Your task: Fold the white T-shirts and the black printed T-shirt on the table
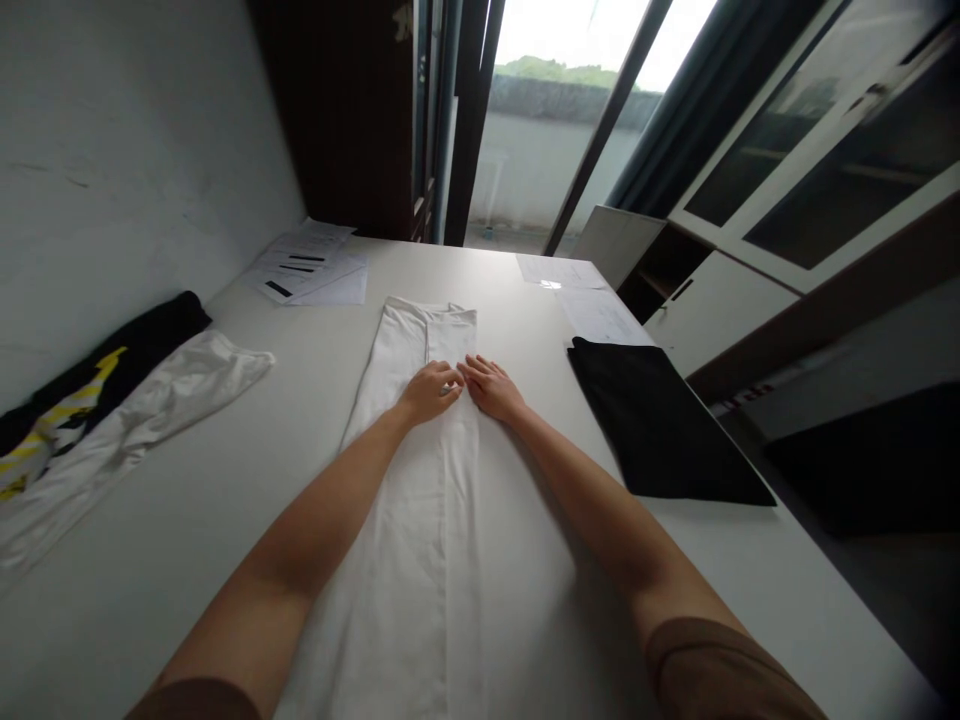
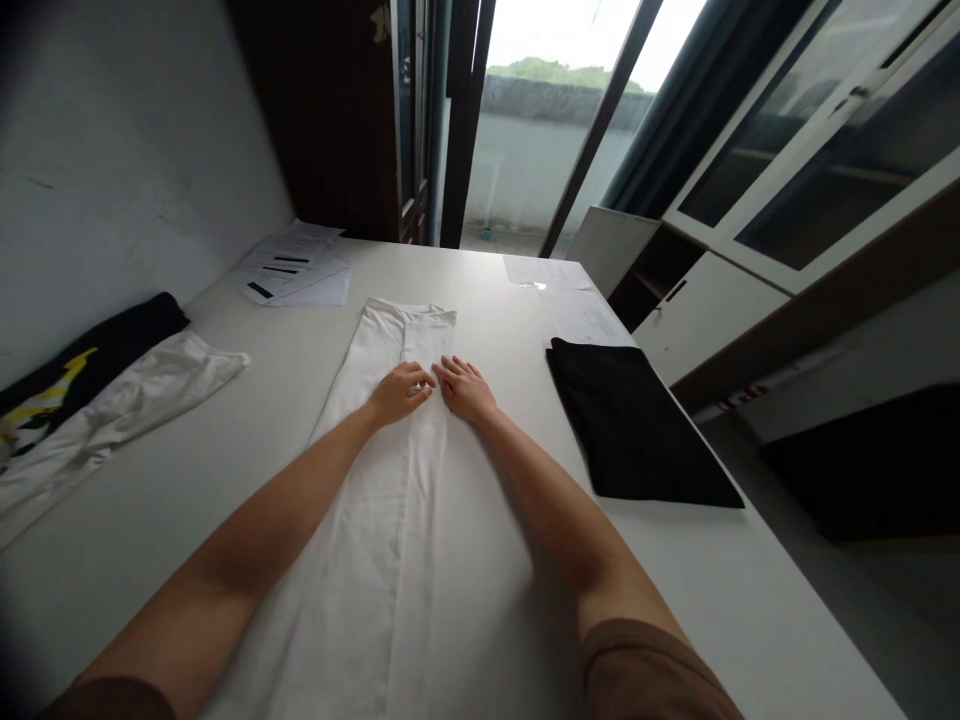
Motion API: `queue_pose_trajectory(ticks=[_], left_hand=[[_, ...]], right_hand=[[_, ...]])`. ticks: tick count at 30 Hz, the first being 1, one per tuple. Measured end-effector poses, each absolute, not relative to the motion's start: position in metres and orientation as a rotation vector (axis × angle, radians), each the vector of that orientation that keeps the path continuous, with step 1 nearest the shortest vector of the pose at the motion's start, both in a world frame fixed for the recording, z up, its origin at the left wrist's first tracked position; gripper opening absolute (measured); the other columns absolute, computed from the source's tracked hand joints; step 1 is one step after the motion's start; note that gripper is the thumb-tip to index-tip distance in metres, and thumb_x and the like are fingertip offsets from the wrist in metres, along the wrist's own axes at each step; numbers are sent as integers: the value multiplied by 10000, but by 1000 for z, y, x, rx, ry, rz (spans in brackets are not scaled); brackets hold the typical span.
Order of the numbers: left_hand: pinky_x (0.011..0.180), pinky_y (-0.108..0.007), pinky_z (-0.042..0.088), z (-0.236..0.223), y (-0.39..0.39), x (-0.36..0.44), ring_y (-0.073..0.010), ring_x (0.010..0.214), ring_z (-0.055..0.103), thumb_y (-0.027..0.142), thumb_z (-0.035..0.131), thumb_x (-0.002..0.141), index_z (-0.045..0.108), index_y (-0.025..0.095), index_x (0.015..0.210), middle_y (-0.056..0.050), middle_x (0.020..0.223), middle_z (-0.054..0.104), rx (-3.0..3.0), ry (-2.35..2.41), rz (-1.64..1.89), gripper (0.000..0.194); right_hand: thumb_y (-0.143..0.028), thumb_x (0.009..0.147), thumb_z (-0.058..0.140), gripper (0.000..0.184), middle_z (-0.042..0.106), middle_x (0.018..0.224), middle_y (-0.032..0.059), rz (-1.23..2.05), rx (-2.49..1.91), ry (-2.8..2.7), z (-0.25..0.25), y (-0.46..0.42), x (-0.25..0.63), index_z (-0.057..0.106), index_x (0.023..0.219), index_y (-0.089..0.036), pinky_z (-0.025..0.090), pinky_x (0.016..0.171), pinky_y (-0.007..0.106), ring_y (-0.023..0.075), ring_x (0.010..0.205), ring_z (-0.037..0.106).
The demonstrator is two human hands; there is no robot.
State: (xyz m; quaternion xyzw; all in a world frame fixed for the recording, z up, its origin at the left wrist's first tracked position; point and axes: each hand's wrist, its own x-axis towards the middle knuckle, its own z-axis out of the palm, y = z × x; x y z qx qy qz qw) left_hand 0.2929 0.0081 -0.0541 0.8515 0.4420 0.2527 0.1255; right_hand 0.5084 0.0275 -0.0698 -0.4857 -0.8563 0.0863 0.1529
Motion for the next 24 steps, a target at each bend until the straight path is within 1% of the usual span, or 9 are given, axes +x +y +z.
queue_pose_trajectory(ticks=[2,5,8,10,13,17,20,24], left_hand=[[1103,-421,435,-55,10,289,-250,1195,590,302,523,989,699,217,1194,-95,1240,667,2450,1448,688,283],[1190,-493,344,-55,7,285,-289,1407,460,343,542,989,618,233,1379,-102,1503,544,2481,1488,581,412],[1230,-578,243,-56,-6,284,-316,1522,320,394,535,1001,534,264,1486,-100,1623,421,2514,1471,461,502],[1232,-616,199,-56,-22,280,-328,1549,269,433,514,1015,488,272,1527,-111,1659,359,2547,1447,388,537],[1230,-627,181,-55,-55,266,-324,1568,226,478,462,1040,448,268,1556,-130,1692,277,2629,1351,312,557],[1241,-594,192,-49,-111,232,-296,1565,248,465,438,1059,410,275,1582,-125,1683,301,2684,1260,276,557],[1255,-566,178,-41,-159,206,-285,1574,227,444,410,1073,366,282,1607,-109,1691,283,2698,1277,234,559],[1270,-551,151,-32,-227,179,-279,1583,197,434,429,1071,315,330,1625,-77,1707,239,2739,1203,197,575]], right_hand=[[-342,1084,360,472,407,1627,28,228,-1381,-2460,-68,12,513,508,1531,-304,297,1248,497,247,1531,327],[-340,1079,384,458,416,1621,39,194,-1357,-2469,-65,-18,519,533,1512,-316,310,1242,499,249,1519,353],[-333,1077,390,450,426,1615,47,179,-1310,-2483,-62,-53,523,549,1498,-320,321,1238,503,247,1507,377],[-317,1069,407,462,434,1610,51,191,-1256,-2495,-59,-79,525,530,1514,-320,326,1238,508,249,1499,391],[-301,1047,450,496,448,1599,68,233,-1153,-2504,-54,-119,529,494,1541,-309,333,1235,527,265,1489,406],[-299,1010,509,541,445,1598,98,296,-962,-2566,-42,-175,533,481,1550,-279,339,1226,551,286,1496,392],[-305,978,550,565,432,1608,91,386,-772,-2672,-30,-221,536,493,1538,-269,296,1247,541,277,1512,362],[-396,945,614,658,388,1634,86,505,-549,-2787,-14,-277,534,445,1570,-281,197,1277,538,277,1537,309]])
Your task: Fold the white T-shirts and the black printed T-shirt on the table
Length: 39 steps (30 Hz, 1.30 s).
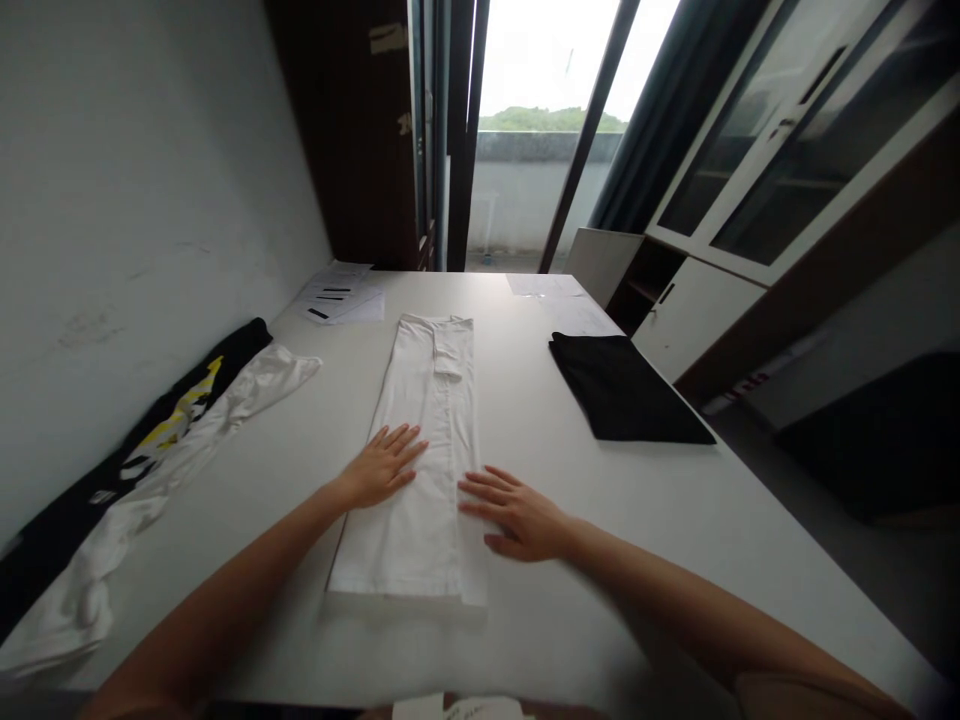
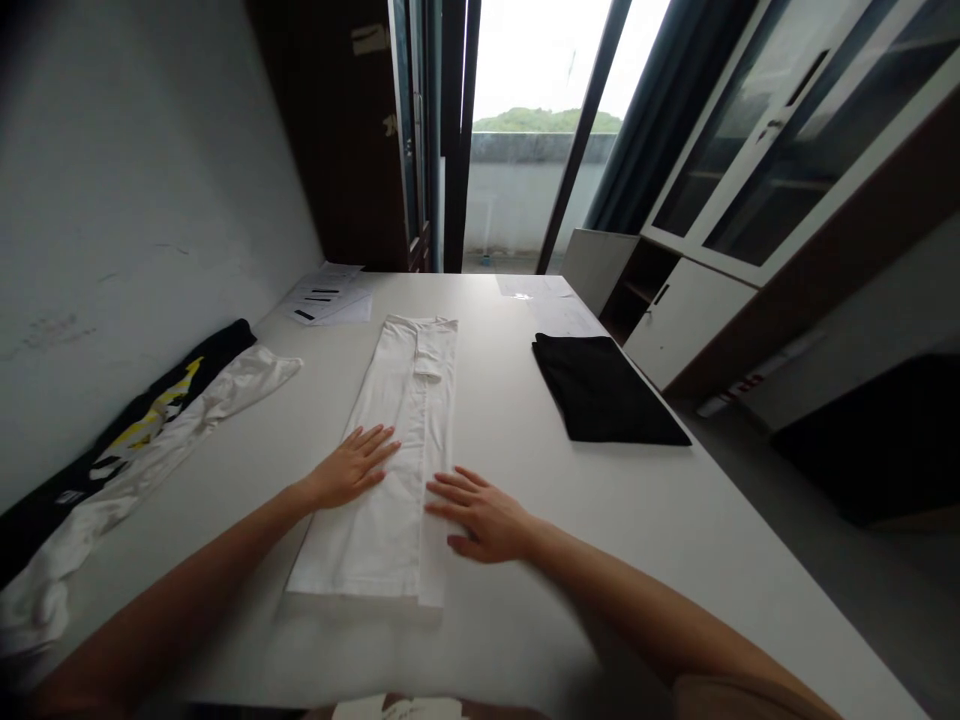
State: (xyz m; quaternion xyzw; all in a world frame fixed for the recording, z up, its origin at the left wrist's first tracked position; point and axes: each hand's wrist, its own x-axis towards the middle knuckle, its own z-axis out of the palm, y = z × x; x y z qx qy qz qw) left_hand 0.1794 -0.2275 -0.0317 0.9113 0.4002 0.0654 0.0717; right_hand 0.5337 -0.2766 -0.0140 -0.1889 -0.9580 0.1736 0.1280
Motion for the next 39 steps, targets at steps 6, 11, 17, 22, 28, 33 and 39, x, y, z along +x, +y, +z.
queue_pose_trajectory(ticks=[6,11,17,22,28,33,39], left_hand=[[1278,-556,111,-19,-308,161,-290,1591,160,405,490,1052,264,381,1635,-42,1720,196,2784,1042,129,625],[1275,-579,114,-4,-353,150,-304,1591,154,413,501,1041,278,390,1630,-38,1721,193,2773,976,78,631],[1263,-617,148,5,-381,144,-342,1576,206,417,643,948,342,387,1607,-49,1710,238,2765,878,86,725],[1245,-576,261,4,-386,159,-321,1502,371,338,629,952,486,307,1513,-91,1627,419,2747,944,205,579],[1050,-432,470,0,-388,185,-250,1153,592,222,580,975,647,229,1065,-79,1211,671,2766,941,343,112],[861,-383,477,0,-384,192,-221,909,581,200,549,1006,610,219,911,-53,976,658,2837,916,215,115],[853,-334,472,22,-392,206,-196,889,600,233,623,974,607,239,904,-18,926,660,2626,693,116,72]], right_hand=[[-400,937,622,679,380,1634,121,537,-457,-2776,-9,-300,525,438,1574,-251,189,1274,538,277,1526,335],[-331,961,583,607,398,1625,121,539,-522,-2739,-12,-286,531,465,1551,-248,286,1251,504,259,1508,373],[-542,907,680,822,314,1664,127,497,-485,-2796,-12,-271,517,361,1616,-276,144,1274,547,303,1553,259],[-610,870,714,860,386,1633,110,559,-204,-2854,-14,-273,497,384,1604,-307,152,1274,522,298,1532,317],[-577,942,651,693,428,1609,103,730,-177,-2773,-5,-299,497,480,1552,-297,182,1267,531,289,1528,326],[-503,1051,477,451,658,1393,103,1056,-265,-2576,1,-300,504,669,1372,-251,417,1174,418,228,1353,574],[-450,1064,464,389,637,1424,71,619,-684,-2522,-8,-216,491,692,1329,-279,455,1158,432,232,1352,572]])
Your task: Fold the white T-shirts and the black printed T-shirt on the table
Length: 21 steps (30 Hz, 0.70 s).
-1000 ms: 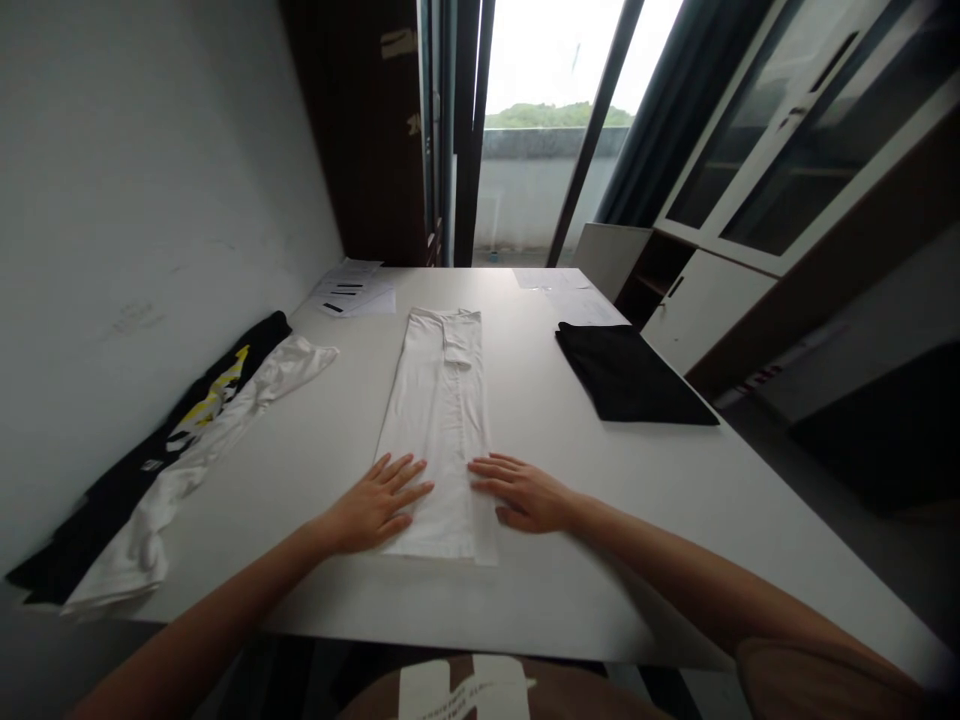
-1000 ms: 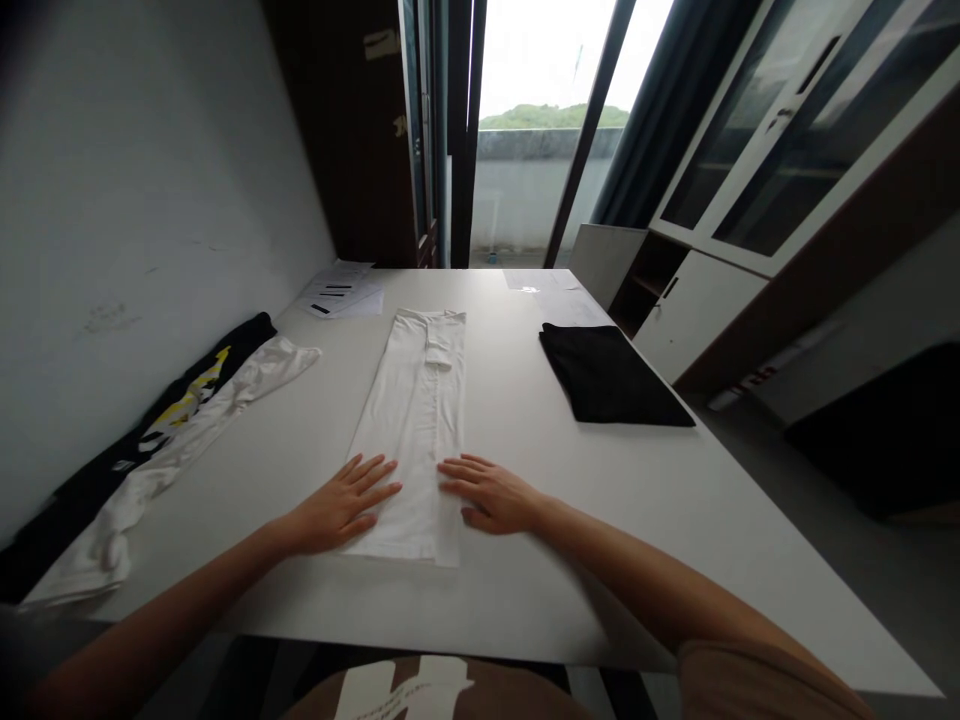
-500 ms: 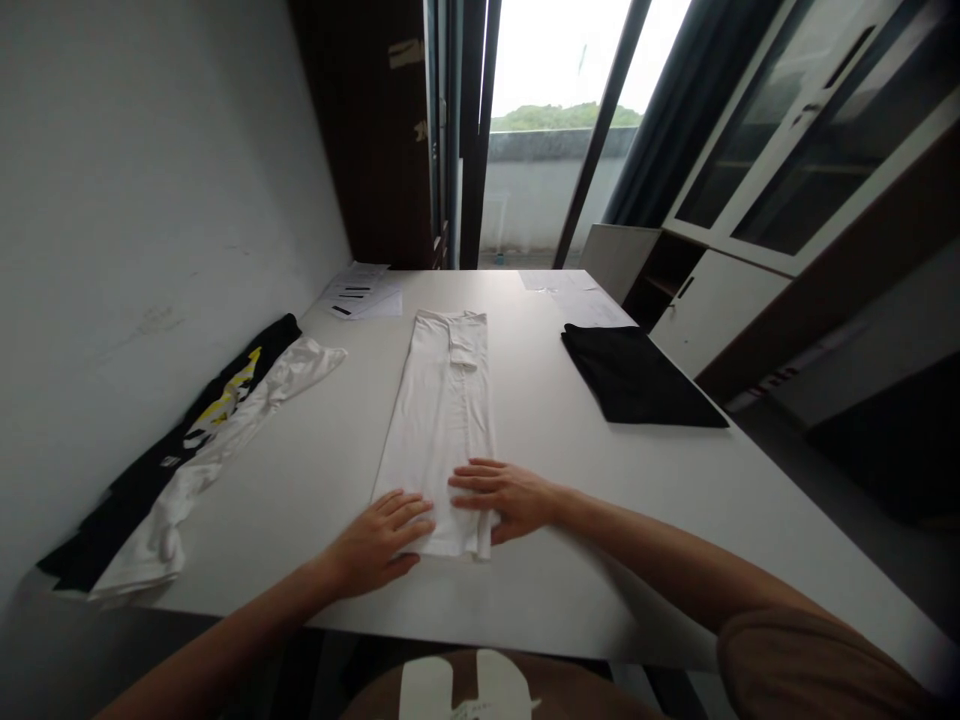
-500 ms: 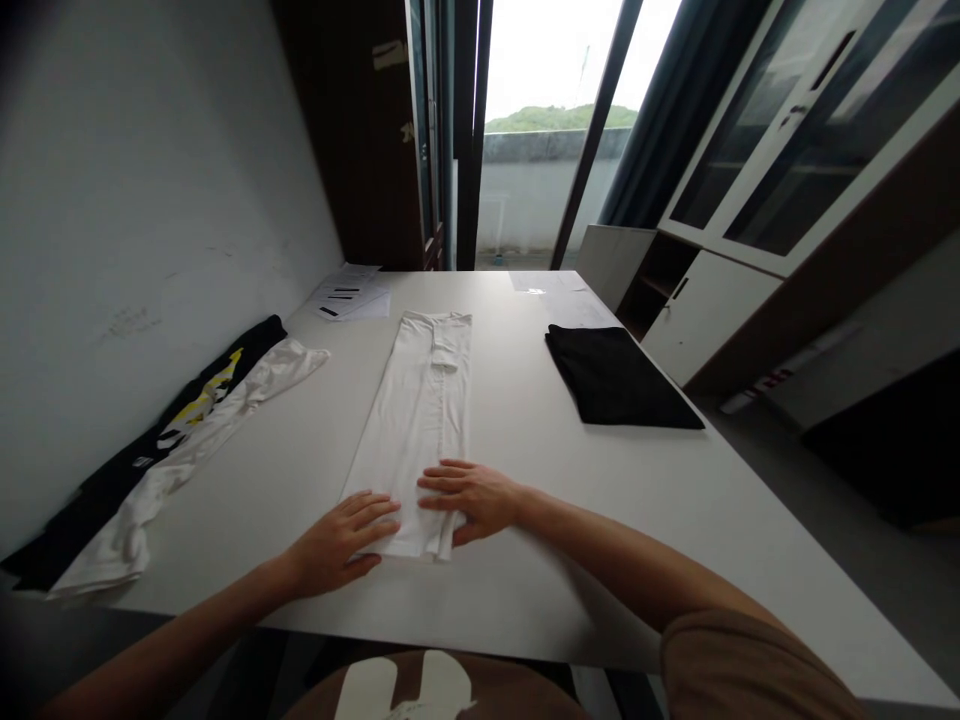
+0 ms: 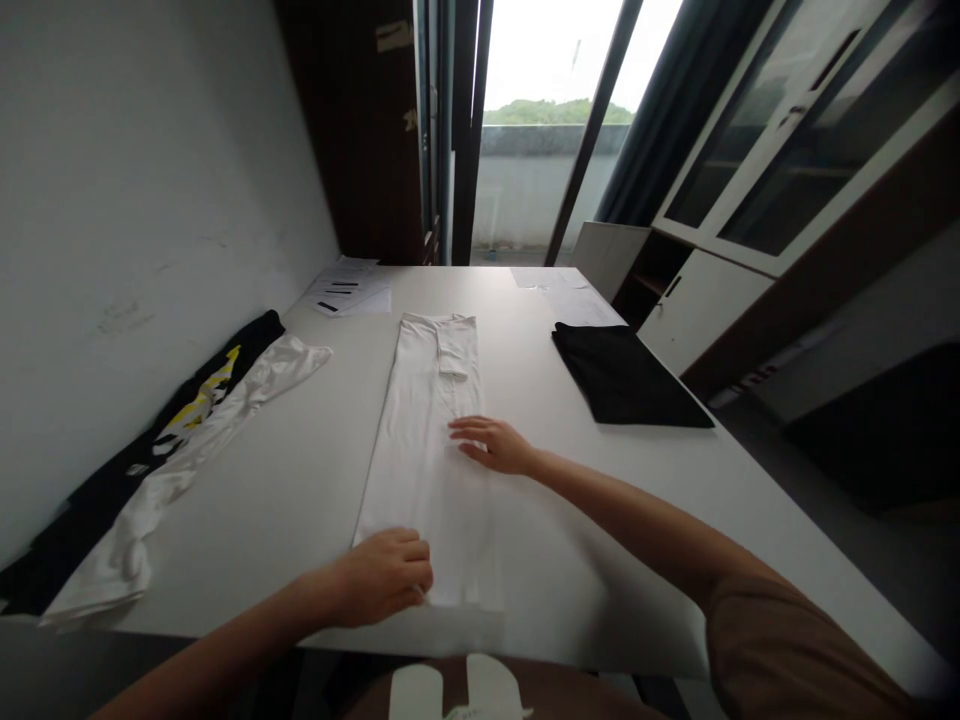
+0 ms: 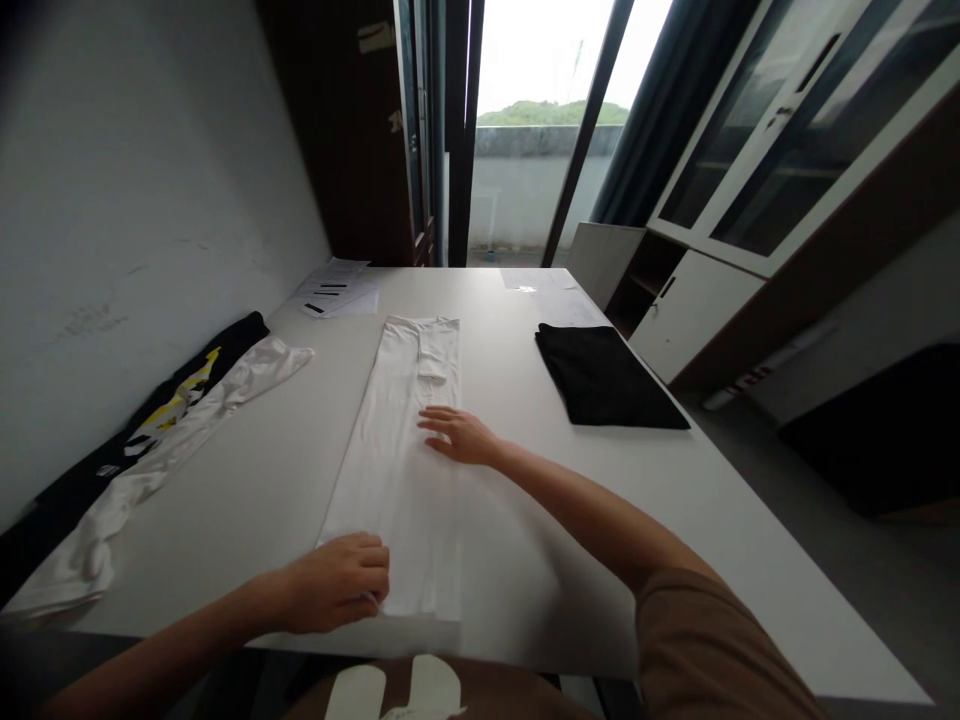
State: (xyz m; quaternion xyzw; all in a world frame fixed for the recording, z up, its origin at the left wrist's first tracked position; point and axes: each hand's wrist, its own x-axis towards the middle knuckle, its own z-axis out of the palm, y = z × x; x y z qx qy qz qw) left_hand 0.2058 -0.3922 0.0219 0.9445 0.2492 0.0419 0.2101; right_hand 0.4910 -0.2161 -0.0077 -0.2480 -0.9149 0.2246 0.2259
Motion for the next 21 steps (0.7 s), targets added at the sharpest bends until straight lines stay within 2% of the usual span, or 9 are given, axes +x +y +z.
queue_pose_trajectory(ticks=[3,5,8,10,14,18,21], left_hand=[[859,-320,482,32,-387,206,-189,906,623,271,711,903,630,251,922,-3,940,672,2468,642,143,85],[875,-320,491,33,-373,199,-191,937,629,275,678,923,651,248,972,-17,996,681,2385,748,245,62],[919,-338,500,27,-344,184,-197,984,629,262,534,1006,661,232,977,-44,1023,681,2308,1026,468,133],[978,-361,496,20,-324,174,-204,1041,628,263,495,1022,666,229,970,-55,1058,682,2307,1153,563,182],[1111,-430,446,3,-286,161,-236,1237,577,275,526,1002,681,236,1054,-74,1267,657,2382,1290,598,169],[1193,-491,377,-15,-243,166,-264,1391,479,293,542,983,667,227,1179,-92,1442,577,2492,1368,573,242],[1238,-488,314,-23,-209,179,-272,1457,415,318,541,987,642,195,1277,-123,1518,519,2586,1388,528,331]], right_hand=[[-473,1016,578,528,403,1622,94,405,-708,-2622,-11,-162,476,551,1496,-254,283,1262,492,266,1531,325],[-490,988,629,622,319,1657,108,350,-751,-2654,-15,-136,465,486,1543,-248,220,1274,516,279,1553,264],[-517,980,634,691,307,1655,135,366,-772,-2717,-21,-120,454,438,1573,-221,198,1272,517,287,1550,267],[-541,979,623,746,284,1661,153,393,-717,-2787,-25,-125,452,385,1600,-204,173,1272,530,295,1555,248],[-599,981,588,828,202,1692,142,424,-576,-2868,-28,-160,461,257,1647,-236,100,1278,542,292,1578,166],[-582,1006,555,797,199,1696,152,457,-441,-2876,-21,-216,471,247,1652,-232,77,1280,545,298,1578,168],[-558,1022,536,772,196,1694,169,517,-329,-2905,-12,-263,473,253,1650,-209,84,1279,548,297,1578,170]])
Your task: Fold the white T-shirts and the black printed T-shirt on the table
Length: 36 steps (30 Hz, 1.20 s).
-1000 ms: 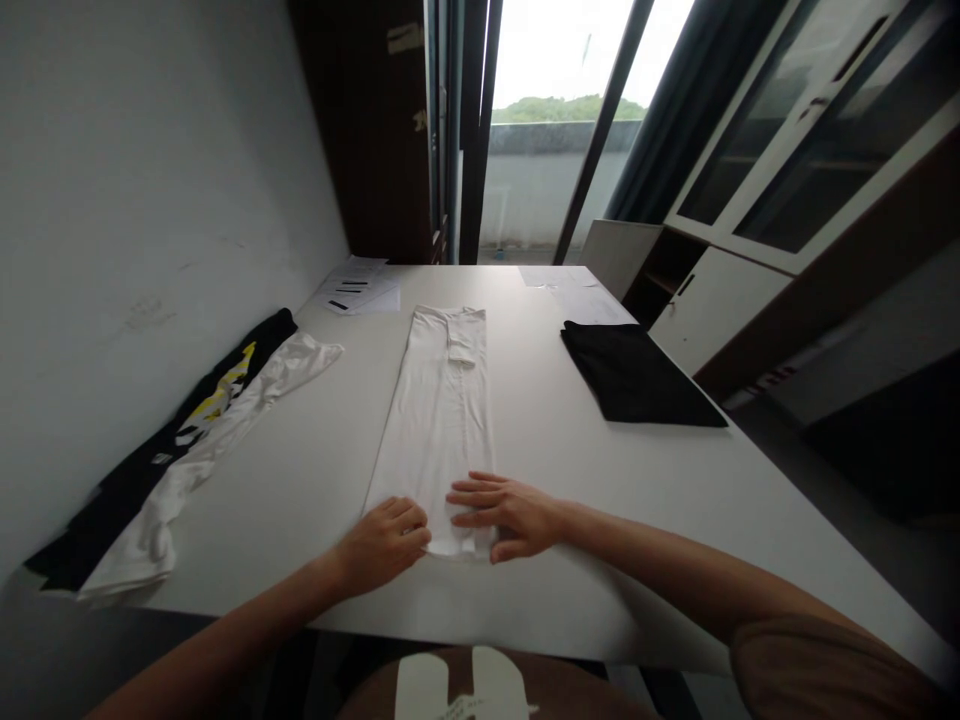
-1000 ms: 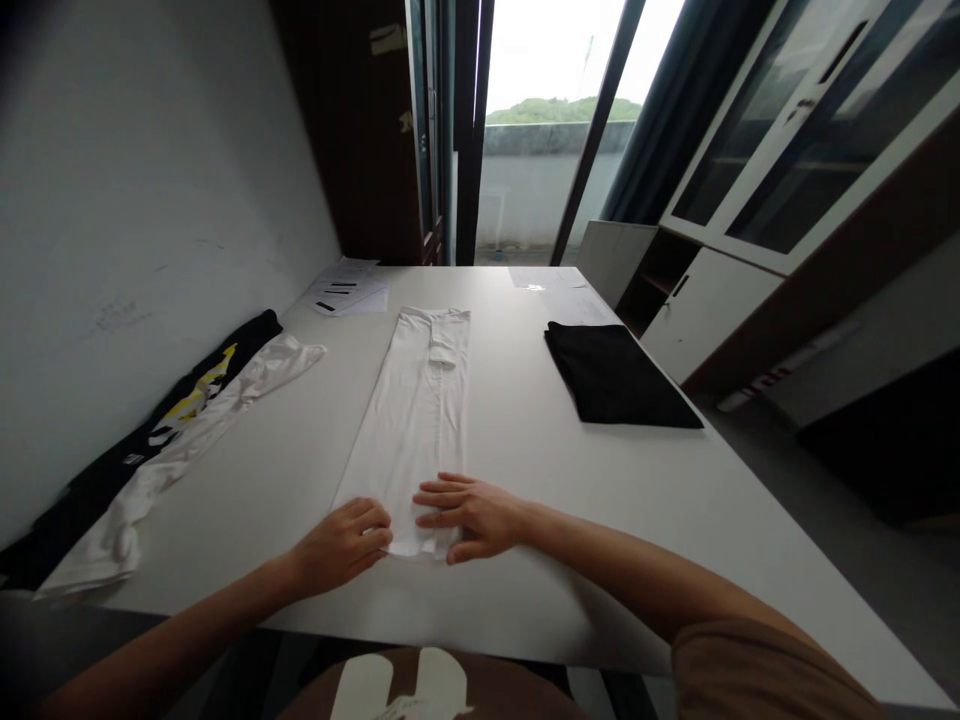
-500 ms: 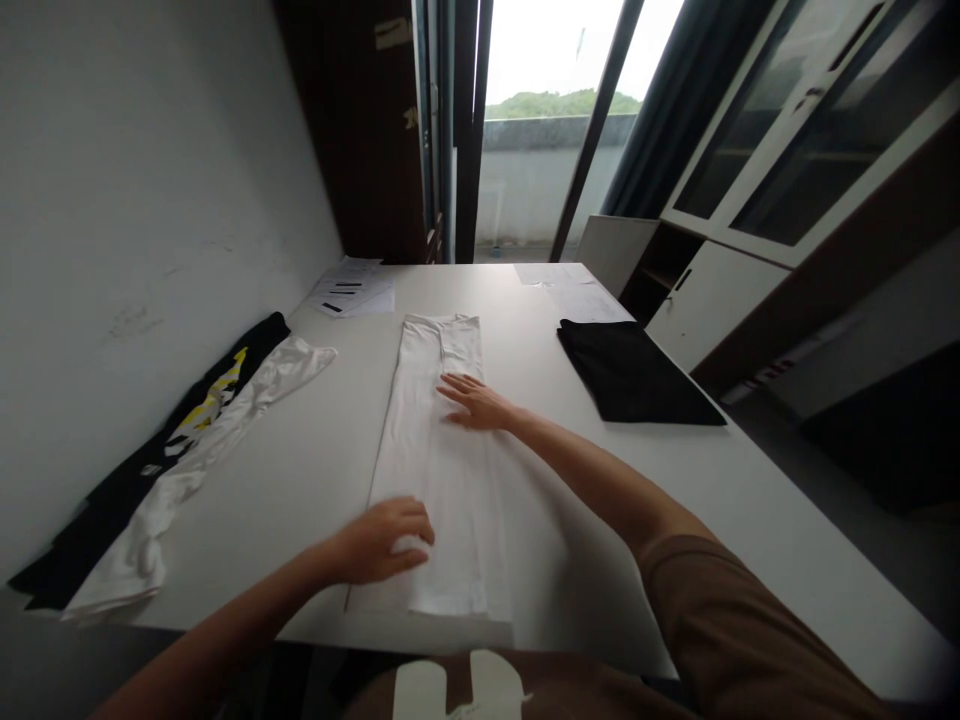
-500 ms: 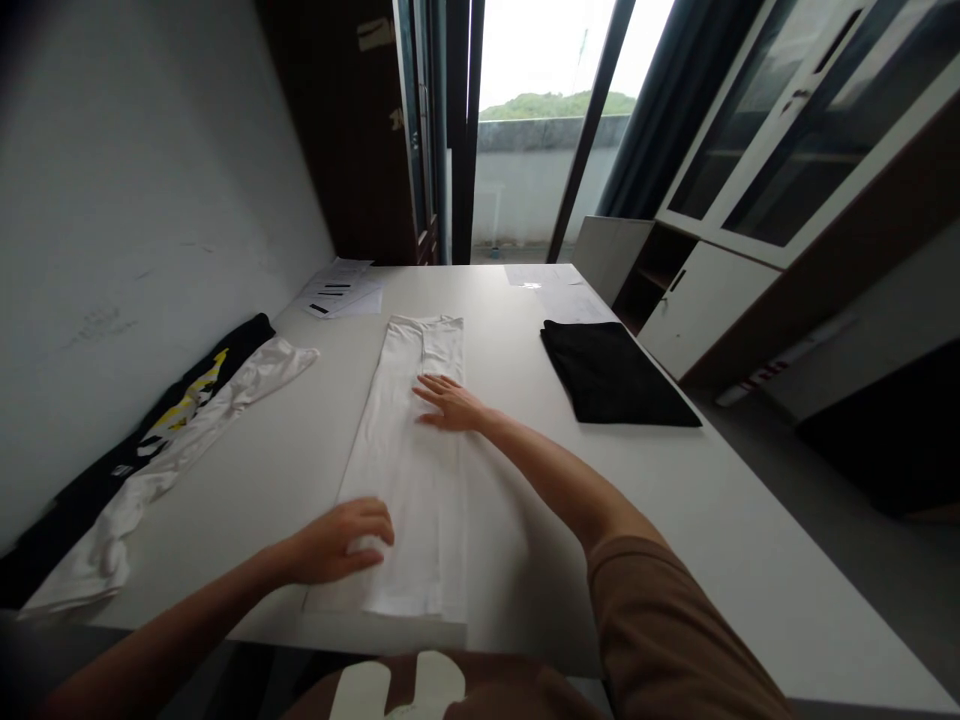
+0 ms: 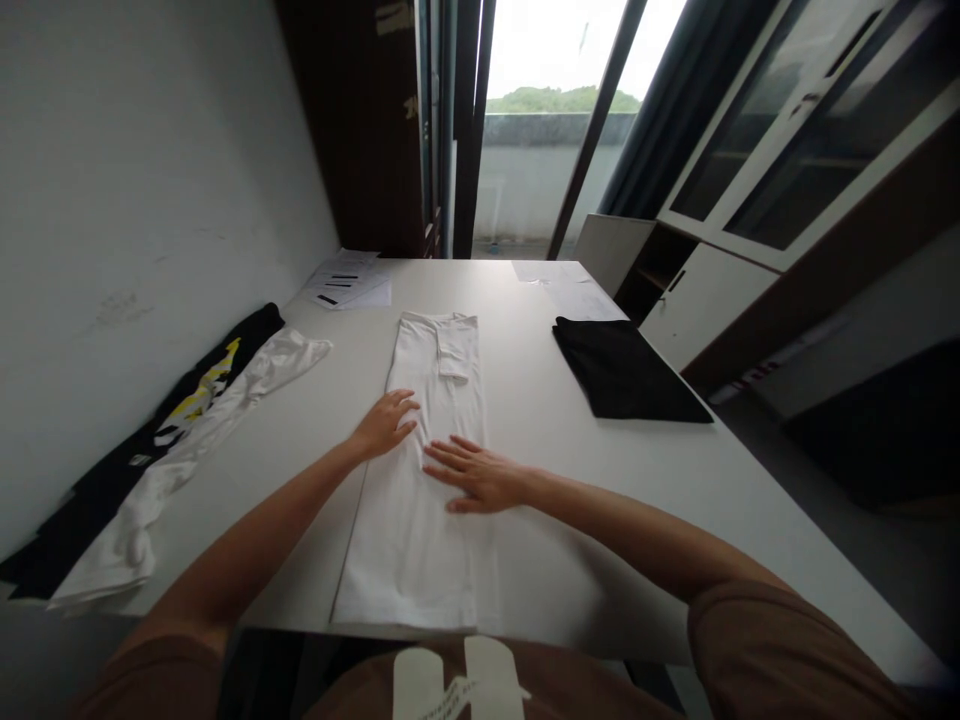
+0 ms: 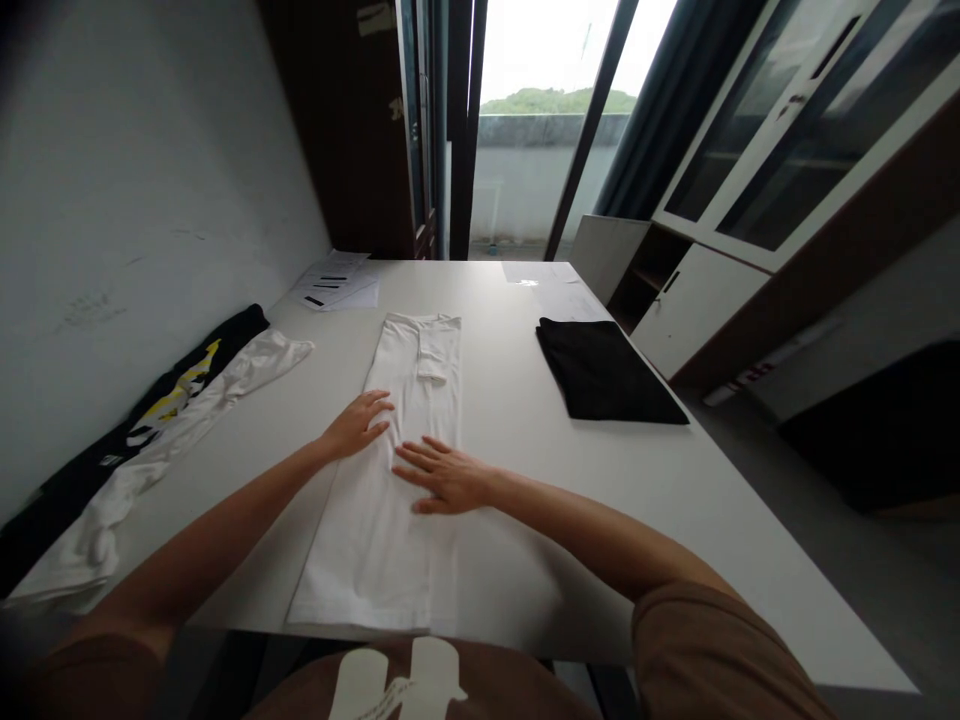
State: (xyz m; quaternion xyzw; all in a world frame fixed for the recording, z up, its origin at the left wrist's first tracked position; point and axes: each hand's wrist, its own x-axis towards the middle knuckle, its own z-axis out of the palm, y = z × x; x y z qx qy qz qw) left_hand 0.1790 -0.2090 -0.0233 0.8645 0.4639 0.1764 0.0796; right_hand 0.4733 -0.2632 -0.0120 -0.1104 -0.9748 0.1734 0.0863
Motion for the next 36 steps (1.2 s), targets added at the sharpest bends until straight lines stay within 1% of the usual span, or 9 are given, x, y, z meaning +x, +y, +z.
queue_pose_trajectory(ticks=[6,11,13,16,19,22,29,32,36], left_hand=[[1282,-441,180,-32,-141,204,-272,1574,213,438,507,1012,462,189,1538,-123,1689,287,2545,1615,215,584],[1238,-597,165,-43,-93,198,-381,1574,175,545,361,1039,353,138,1607,-205,1698,210,2344,1892,161,699],[1229,-611,165,-48,-84,190,-383,1574,178,556,321,1042,325,131,1619,-209,1703,183,2299,1940,137,717],[1244,-588,136,-53,-87,180,-349,1588,137,560,290,1045,280,140,1638,-177,1719,136,2316,1927,117,726],[1255,-572,104,-56,-106,170,-325,1596,106,559,282,1048,247,136,1647,-157,1724,122,2372,1872,99,734],[1262,-542,98,-57,-136,157,-299,1600,99,550,291,1053,250,161,1649,-133,1728,122,2423,1804,82,712],[1272,-530,82,-46,-241,136,-274,1597,132,509,338,1071,209,239,1662,-101,1724,159,2675,1389,73,663],[1278,-516,80,-34,-289,135,-277,1598,121,507,377,1072,195,280,1663,-78,1729,139,2722,1200,79,659],[1285,-510,66,-20,-346,134,-285,1600,108,434,446,1066,213,344,1654,-43,1736,107,2767,1052,110,638]], right_hand=[[-554,1014,559,716,279,1670,162,676,-154,-2896,3,-336,478,357,1615,-220,103,1277,545,290,1567,217],[-508,1038,537,621,338,1649,146,742,-181,-2857,5,-347,482,429,1580,-227,135,1279,522,268,1561,241],[-494,1041,537,601,338,1651,138,757,-193,-2845,4,-346,482,439,1574,-233,148,1280,511,261,1561,243],[-482,1043,537,598,327,1657,134,765,-207,-2830,3,-343,483,440,1574,-225,166,1282,494,258,1561,242],[-433,1055,521,559,346,1650,124,753,-243,-2816,2,-341,487,452,1567,-221,179,1285,482,247,1558,252],[-333,1061,495,511,374,1640,104,719,-316,-2810,2,-339,498,467,1559,-223,183,1291,474,234,1557,255],[-174,1021,462,563,367,1646,60,624,-507,-2776,-11,-321,540,445,1572,-285,207,1288,482,214,1549,277],[-194,1016,477,564,358,1650,74,605,-606,-2740,-13,-312,554,443,1572,-285,213,1280,509,225,1549,279],[-281,924,631,656,288,1679,106,690,-566,-2772,-5,-312,554,461,1556,-248,185,1274,541,272,1562,240]])
